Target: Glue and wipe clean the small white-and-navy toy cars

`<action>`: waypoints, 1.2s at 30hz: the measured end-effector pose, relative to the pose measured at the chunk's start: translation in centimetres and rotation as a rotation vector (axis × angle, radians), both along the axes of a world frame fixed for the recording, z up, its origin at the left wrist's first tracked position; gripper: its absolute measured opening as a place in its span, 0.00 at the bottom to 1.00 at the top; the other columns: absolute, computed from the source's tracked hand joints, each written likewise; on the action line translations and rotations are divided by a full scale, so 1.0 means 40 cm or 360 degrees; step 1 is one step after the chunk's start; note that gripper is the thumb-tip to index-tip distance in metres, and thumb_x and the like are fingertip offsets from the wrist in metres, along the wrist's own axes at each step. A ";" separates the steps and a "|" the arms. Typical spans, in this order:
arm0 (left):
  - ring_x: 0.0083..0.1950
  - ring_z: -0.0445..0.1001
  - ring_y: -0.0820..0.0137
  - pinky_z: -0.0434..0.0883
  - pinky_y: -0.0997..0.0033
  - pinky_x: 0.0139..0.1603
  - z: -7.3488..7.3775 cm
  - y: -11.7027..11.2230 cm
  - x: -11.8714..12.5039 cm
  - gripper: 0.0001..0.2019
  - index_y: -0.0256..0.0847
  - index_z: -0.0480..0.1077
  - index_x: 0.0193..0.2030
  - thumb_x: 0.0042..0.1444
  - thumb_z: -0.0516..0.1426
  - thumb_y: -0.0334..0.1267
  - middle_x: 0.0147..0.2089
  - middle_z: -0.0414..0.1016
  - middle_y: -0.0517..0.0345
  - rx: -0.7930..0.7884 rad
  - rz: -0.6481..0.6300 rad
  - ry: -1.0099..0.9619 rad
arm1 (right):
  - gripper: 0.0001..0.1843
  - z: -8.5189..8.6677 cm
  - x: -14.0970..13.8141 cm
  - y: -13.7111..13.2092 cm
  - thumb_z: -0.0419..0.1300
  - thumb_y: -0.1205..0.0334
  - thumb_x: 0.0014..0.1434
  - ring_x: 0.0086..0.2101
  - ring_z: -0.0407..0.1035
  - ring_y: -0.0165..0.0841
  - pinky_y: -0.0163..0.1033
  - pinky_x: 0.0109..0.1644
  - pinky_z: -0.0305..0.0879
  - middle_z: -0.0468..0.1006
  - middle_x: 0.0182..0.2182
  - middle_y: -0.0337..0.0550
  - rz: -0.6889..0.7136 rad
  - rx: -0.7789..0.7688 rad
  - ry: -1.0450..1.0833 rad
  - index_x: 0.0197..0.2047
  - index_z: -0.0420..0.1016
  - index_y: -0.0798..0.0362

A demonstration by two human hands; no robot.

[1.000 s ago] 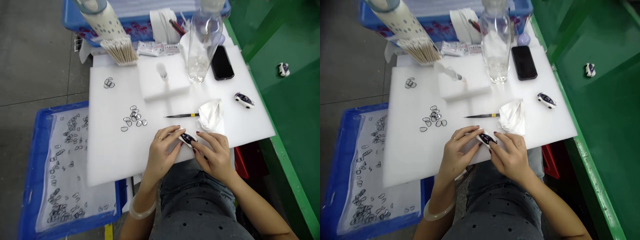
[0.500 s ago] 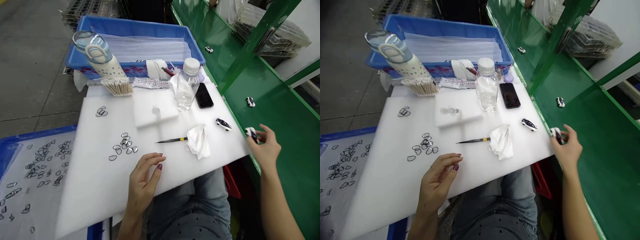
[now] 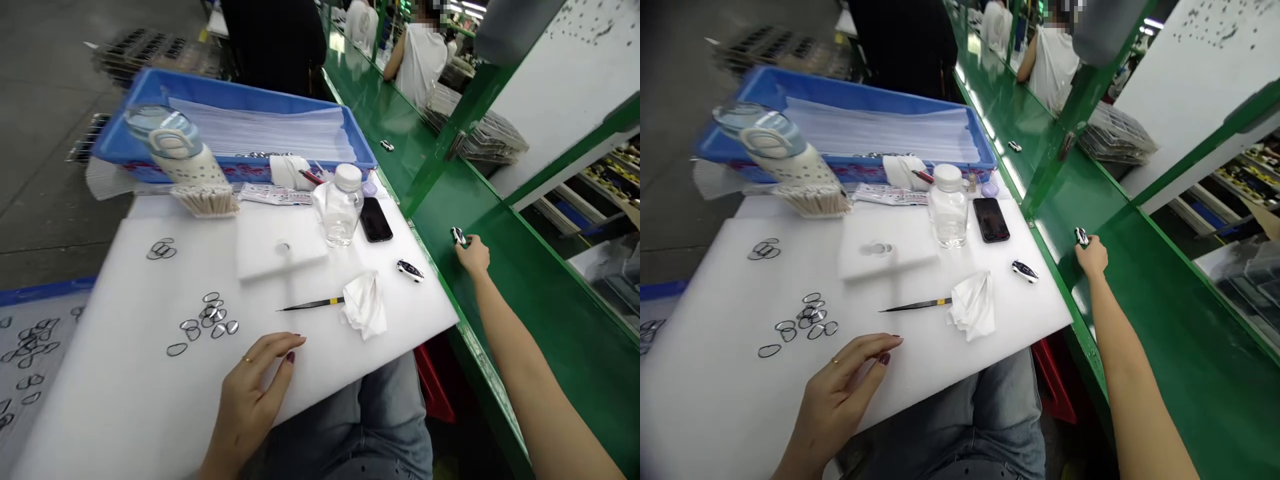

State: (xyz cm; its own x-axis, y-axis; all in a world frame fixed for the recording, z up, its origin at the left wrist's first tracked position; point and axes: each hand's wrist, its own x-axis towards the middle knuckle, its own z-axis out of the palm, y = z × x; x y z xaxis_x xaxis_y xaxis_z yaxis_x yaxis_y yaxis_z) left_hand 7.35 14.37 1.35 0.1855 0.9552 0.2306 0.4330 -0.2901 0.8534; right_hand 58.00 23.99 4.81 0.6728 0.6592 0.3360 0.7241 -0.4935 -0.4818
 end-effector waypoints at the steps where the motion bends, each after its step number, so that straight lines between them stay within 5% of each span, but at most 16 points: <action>1: 0.46 0.79 0.65 0.77 0.67 0.47 0.008 0.001 0.004 0.10 0.48 0.77 0.45 0.63 0.54 0.37 0.45 0.79 0.58 0.0015 0.0000 -0.0008 | 0.15 0.004 -0.003 0.034 0.62 0.53 0.62 0.38 0.72 0.34 0.45 0.45 0.71 0.77 0.40 0.46 0.0004 -0.0009 0.0015 0.45 0.75 0.57; 6: 0.43 0.80 0.66 0.79 0.70 0.43 0.041 -0.001 0.019 0.11 0.46 0.78 0.42 0.61 0.54 0.35 0.41 0.80 0.57 0.0017 0.0052 -0.0058 | 0.16 0.037 -0.019 0.092 0.61 0.55 0.65 0.45 0.72 0.37 0.48 0.50 0.72 0.75 0.48 0.47 -0.0127 -0.0132 0.0070 0.52 0.72 0.57; 12: 0.46 0.81 0.62 0.80 0.63 0.45 0.024 -0.002 0.038 0.12 0.47 0.78 0.45 0.62 0.54 0.39 0.44 0.81 0.54 0.0029 0.0014 0.0083 | 0.24 0.082 -0.116 0.023 0.65 0.63 0.56 0.45 0.74 0.46 0.56 0.54 0.69 0.78 0.44 0.58 0.0096 -0.0054 0.0066 0.55 0.67 0.58; 15: 0.51 0.79 0.59 0.80 0.60 0.48 0.020 -0.008 0.046 0.16 0.48 0.73 0.56 0.62 0.55 0.40 0.53 0.78 0.53 0.0029 0.0012 0.0246 | 0.25 0.074 -0.300 -0.054 0.66 0.58 0.55 0.46 0.75 0.39 0.46 0.54 0.70 0.78 0.48 0.49 0.0667 0.0063 0.0011 0.54 0.67 0.51; 18: 0.56 0.77 0.58 0.79 0.60 0.50 0.022 -0.023 0.041 0.24 0.48 0.62 0.66 0.63 0.54 0.39 0.60 0.73 0.50 0.0032 0.0021 0.0346 | 0.21 0.045 -0.535 -0.127 0.61 0.63 0.60 0.48 0.74 0.38 0.47 0.54 0.71 0.79 0.47 0.50 0.1966 0.0097 -0.0077 0.56 0.65 0.51; 22: 0.56 0.77 0.58 0.79 0.62 0.47 0.007 -0.068 0.014 0.24 0.48 0.60 0.67 0.64 0.52 0.36 0.59 0.74 0.50 0.0239 0.0185 0.0482 | 0.17 0.022 -0.742 -0.156 0.57 0.72 0.61 0.47 0.74 0.37 0.45 0.55 0.70 0.80 0.46 0.48 0.2619 -0.0179 -0.0070 0.53 0.67 0.53; 25: 0.48 0.80 0.61 0.78 0.65 0.45 -0.012 -0.111 0.007 0.19 0.49 0.66 0.62 0.65 0.52 0.35 0.52 0.77 0.52 0.0338 0.0354 0.0535 | 0.09 0.038 -0.780 -0.101 0.60 0.65 0.63 0.43 0.75 0.36 0.41 0.48 0.72 0.80 0.42 0.46 0.2379 -0.0141 0.0209 0.47 0.70 0.51; 29: 0.41 0.80 0.63 0.79 0.67 0.43 -0.017 -0.140 0.022 0.14 0.47 0.72 0.56 0.64 0.56 0.39 0.42 0.78 0.54 0.0288 0.0355 0.0431 | 0.24 0.072 -0.795 0.028 0.65 0.58 0.59 0.49 0.74 0.40 0.45 0.52 0.70 0.76 0.52 0.53 0.1722 0.0158 0.0405 0.56 0.65 0.54; 32: 0.37 0.79 0.66 0.79 0.68 0.40 -0.003 -0.121 0.020 0.16 0.47 0.70 0.57 0.62 0.58 0.39 0.39 0.78 0.57 0.0228 0.0170 0.0312 | 0.25 0.086 -0.823 0.105 0.63 0.60 0.60 0.54 0.70 0.41 0.44 0.55 0.66 0.72 0.59 0.54 0.1821 -0.0062 0.0371 0.59 0.64 0.54; 36: 0.55 0.76 0.59 0.77 0.59 0.55 0.020 -0.063 -0.003 0.31 0.51 0.61 0.66 0.56 0.61 0.34 0.58 0.73 0.52 0.0129 -0.0118 0.0366 | 0.08 0.093 -0.852 0.160 0.58 0.58 0.66 0.43 0.74 0.42 0.43 0.47 0.65 0.81 0.39 0.47 0.1902 -0.0310 0.0331 0.42 0.74 0.53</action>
State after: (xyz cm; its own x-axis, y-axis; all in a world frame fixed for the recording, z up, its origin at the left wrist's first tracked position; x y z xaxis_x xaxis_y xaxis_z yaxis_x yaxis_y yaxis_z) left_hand 7.23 11.84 2.13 0.3106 0.9172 0.2494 0.5883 -0.3916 0.7075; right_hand 23.92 30.37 8.54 -0.3596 0.9252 0.1214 0.6888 0.3510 -0.6343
